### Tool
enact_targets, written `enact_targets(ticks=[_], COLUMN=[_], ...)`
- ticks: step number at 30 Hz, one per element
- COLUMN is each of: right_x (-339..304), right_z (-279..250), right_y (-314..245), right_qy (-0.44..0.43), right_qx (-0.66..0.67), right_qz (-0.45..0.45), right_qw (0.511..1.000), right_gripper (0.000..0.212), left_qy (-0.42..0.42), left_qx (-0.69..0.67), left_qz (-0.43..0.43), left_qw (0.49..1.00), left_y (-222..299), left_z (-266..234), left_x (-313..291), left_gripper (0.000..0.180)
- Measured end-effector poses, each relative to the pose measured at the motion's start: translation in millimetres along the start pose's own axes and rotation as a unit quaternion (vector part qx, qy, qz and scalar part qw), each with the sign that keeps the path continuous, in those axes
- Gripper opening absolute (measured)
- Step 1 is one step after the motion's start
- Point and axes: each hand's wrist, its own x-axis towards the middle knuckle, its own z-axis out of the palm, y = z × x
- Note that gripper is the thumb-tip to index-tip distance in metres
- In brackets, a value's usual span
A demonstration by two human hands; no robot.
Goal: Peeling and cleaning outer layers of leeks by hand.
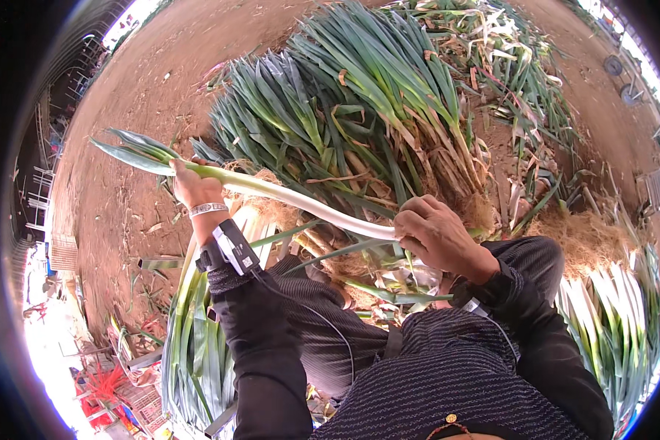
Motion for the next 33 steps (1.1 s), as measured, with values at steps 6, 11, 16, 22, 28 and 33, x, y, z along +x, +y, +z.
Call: enact_targets(ticks=[6,11,16,22,28,33], right_x=[-2,-5,-9,-11,-7,-7], right_z=[5,8,6,11,7,12], right_y=[1,2,3,0,-3,-3], right_qy=[-0.043,-0.006,-0.006,-0.06,-0.062,-0.075], right_qx=[0.043,0.049,0.062,0.092,0.08,0.164], right_qz=[0.006,-0.013,-0.02,-0.002,-0.015,0.0], right_qw=[0.998,0.999,0.998,0.994,0.995,0.984], right_gripper=[0.013,0.016,0.016,0.018,0.022,0.019], left_qy=[-0.06,-0.075,-0.064,-0.069,-0.064,-0.066], left_qx=[0.005,-0.014,-0.012,-0.003,-0.008,-0.028], left_qz=[-0.054,-0.074,-0.071,-0.068,-0.063,-0.091], left_qw=[0.997,0.994,0.995,0.995,0.996,0.993], left_y=[-2,-8,-7,-4,-3,-3], left_z=[-15,-17,-10,-7,-8,-10], left_x=[23,31,20,16,13,12], left_gripper=[0.031,0.031,0.031,0.03,0.03,0.027])
